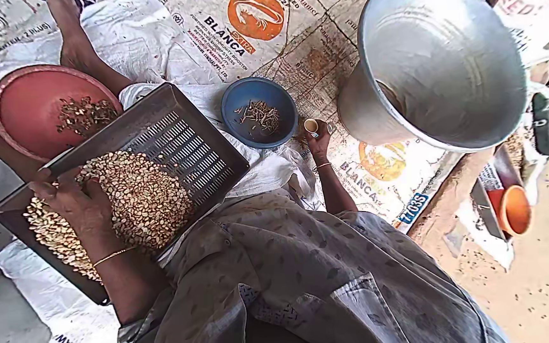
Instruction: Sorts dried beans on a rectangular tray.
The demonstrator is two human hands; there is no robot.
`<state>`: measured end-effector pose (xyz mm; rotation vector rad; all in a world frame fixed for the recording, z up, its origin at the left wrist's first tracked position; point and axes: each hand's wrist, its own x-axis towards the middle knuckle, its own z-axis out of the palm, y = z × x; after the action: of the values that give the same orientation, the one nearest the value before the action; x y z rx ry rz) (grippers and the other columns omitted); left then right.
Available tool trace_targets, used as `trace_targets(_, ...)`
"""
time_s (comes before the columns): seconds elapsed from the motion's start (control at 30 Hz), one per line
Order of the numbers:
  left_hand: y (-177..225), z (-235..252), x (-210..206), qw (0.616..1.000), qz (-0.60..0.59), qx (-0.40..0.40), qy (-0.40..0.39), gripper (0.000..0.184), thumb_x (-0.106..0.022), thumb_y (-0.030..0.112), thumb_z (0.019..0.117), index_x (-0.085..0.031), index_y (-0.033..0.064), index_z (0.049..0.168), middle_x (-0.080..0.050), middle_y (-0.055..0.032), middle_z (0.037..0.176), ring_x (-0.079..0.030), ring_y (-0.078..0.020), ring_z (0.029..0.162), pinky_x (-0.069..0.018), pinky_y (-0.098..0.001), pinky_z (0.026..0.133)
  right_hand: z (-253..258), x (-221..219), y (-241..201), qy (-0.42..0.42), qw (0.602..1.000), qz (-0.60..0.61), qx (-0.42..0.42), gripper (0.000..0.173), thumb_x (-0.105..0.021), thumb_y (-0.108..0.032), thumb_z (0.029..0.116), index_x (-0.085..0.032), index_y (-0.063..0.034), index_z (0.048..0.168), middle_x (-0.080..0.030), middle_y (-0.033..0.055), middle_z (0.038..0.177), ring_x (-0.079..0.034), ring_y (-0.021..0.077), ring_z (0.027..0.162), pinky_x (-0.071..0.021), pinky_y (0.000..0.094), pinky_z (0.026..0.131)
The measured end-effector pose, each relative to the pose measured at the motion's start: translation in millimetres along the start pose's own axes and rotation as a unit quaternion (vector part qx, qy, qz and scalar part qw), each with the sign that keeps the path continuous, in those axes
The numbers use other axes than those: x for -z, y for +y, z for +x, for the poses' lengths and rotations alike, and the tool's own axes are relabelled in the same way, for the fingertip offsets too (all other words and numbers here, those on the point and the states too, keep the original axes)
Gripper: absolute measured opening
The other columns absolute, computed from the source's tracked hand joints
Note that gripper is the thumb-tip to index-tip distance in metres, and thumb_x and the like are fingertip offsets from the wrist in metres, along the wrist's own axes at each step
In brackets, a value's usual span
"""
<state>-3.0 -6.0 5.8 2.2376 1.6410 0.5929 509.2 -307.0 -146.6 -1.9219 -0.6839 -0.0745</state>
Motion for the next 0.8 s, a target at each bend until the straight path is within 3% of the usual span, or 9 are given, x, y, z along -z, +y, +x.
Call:
trace_targets(0.13,-9.0,1.4,-4.5,1.0,0.008,-0.007,0.001,0.043,-0.052,0.022,0.1029,-0.057,-0.0012,0.139,-0.024,-0.0335,0.162,-0.023,-0.0509,0.151,-0.0205,-0.0648,0.121,-11.3,-16.8,4.8,-0.01,0.999,0.008,-0.035,0.047,-0.078,-0.009,0.0853,-0.062,0.0087,0.125,-0.069,0.0236,0.119,-0.069,0.0259,0.109,-0.0557,0.0373,0.098)
trace_targets(0.2,-11.0,-4.0,-3.5,1.0,0.013,-0.009,0.005,0.041,-0.05,0.024,0.1042,-0.058,0.0038,0.139,-0.025,-0.0293,0.164,-0.025,-0.0481,0.151,-0.023,-0.0642,0.12,-15.6,-20.8,5.3,-0.019,0.998,0.005,-0.053,0.052,-0.08,-0.013,0.0835,-0.061,0.007,0.128,-0.069,0.0223,0.121,-0.068,0.0258,0.112,-0.0536,0.0392,0.102)
trace_targets(0.4,-3.5,4.9,-0.2,1.0,-0.005,0.007,0.012,0.036,-0.053,0.017,0.1008,-0.064,0.0002,0.131,-0.034,-0.0305,0.159,-0.03,-0.0483,0.149,-0.0243,-0.0619,0.12,-18.6,-18.3,-3.7,-0.066,0.993,-0.067,-0.064,0.063,-0.08,-0.022,0.0836,-0.055,0.0028,0.136,-0.068,0.0199,0.125,-0.067,0.0252,0.116,-0.0522,0.041,0.103)
trace_targets(0.47,-4.6,5.2,1.4,1.0,-0.02,0.011,0.017,0.036,-0.054,0.016,0.0993,-0.065,0.0002,0.13,-0.038,-0.0296,0.157,-0.034,-0.0475,0.146,-0.0248,-0.0643,0.117,-17.2,-16.3,-5.8,-0.084,0.987,-0.116,-0.07,0.074,-0.08,-0.021,0.0847,-0.048,0.0052,0.146,-0.061,0.0246,0.138,-0.06,0.0305,0.128,-0.0458,0.0419,0.111)
trace_targets(0.53,-6.4,1.7,7.3,0.999,-0.031,0.014,0.014,0.037,-0.054,0.017,0.0998,-0.065,0.0005,0.13,-0.041,-0.0281,0.155,-0.037,-0.0455,0.145,-0.0265,-0.0633,0.117,-15.9,-11.6,-12.0,-0.106,0.981,-0.143,-0.076,0.085,-0.077,-0.018,0.0872,-0.033,0.008,0.155,-0.047,0.0285,0.152,-0.049,0.0335,0.142,-0.036,0.0399,0.12)
trace_targets(0.6,-10.5,-5.0,14.3,0.999,-0.046,0.004,0.009,0.035,-0.054,0.017,0.1015,-0.066,-0.0017,0.129,-0.048,-0.0282,0.149,-0.044,-0.0439,0.141,-0.0325,-0.059,0.116,-14.2,-6.3,-29.1,-0.081,0.988,-0.107,-0.079,0.086,-0.073,-0.014,0.0906,-0.024,0.0108,0.157,-0.036,0.0314,0.159,-0.041,0.0353,0.146,-0.0347,0.038,0.12)
trace_targets(0.7,-26.6,-17.9,14.9,0.997,-0.074,-0.028,-0.015,0.032,-0.055,0.014,0.0993,-0.07,0.0003,0.123,-0.054,-0.0265,0.143,-0.051,-0.0432,0.133,-0.0358,-0.062,0.112,-11.2,0.4,-91.4,-0.003,0.999,-0.038,0.018,0.062,-0.058,-0.004,0.093,-0.034,0.0153,0.148,-0.045,0.0326,0.149,-0.055,0.0341,0.133,-0.0493,0.0361,0.106)
trace_targets(0.77,-30.9,-23.1,13.2,0.996,-0.076,-0.03,-0.032,0.031,-0.058,0.015,0.0972,-0.072,0.0053,0.124,-0.053,-0.0229,0.146,-0.049,-0.0423,0.135,-0.03,-0.0674,0.111,-3.4,-10.0,-140.5,-0.032,0.992,0.051,0.112,0.05,-0.056,-0.004,0.0971,-0.039,0.0183,0.139,-0.054,0.0294,0.137,-0.065,0.0261,0.115,-0.0572,0.0329,0.093)
trace_targets(0.8,-31.2,-23.5,12.4,0.996,-0.075,-0.029,-0.032,0.031,-0.059,0.015,0.0961,-0.073,0.007,0.123,-0.053,-0.0217,0.146,-0.048,-0.0418,0.136,-0.0286,-0.0679,0.111,-1.2,-20.7,-165.3,-0.087,0.982,0.098,0.139,0.046,-0.058,-0.006,0.0996,-0.042,0.0178,0.136,-0.058,0.0249,0.131,-0.067,0.0214,0.109,-0.0582,0.0327,0.092)
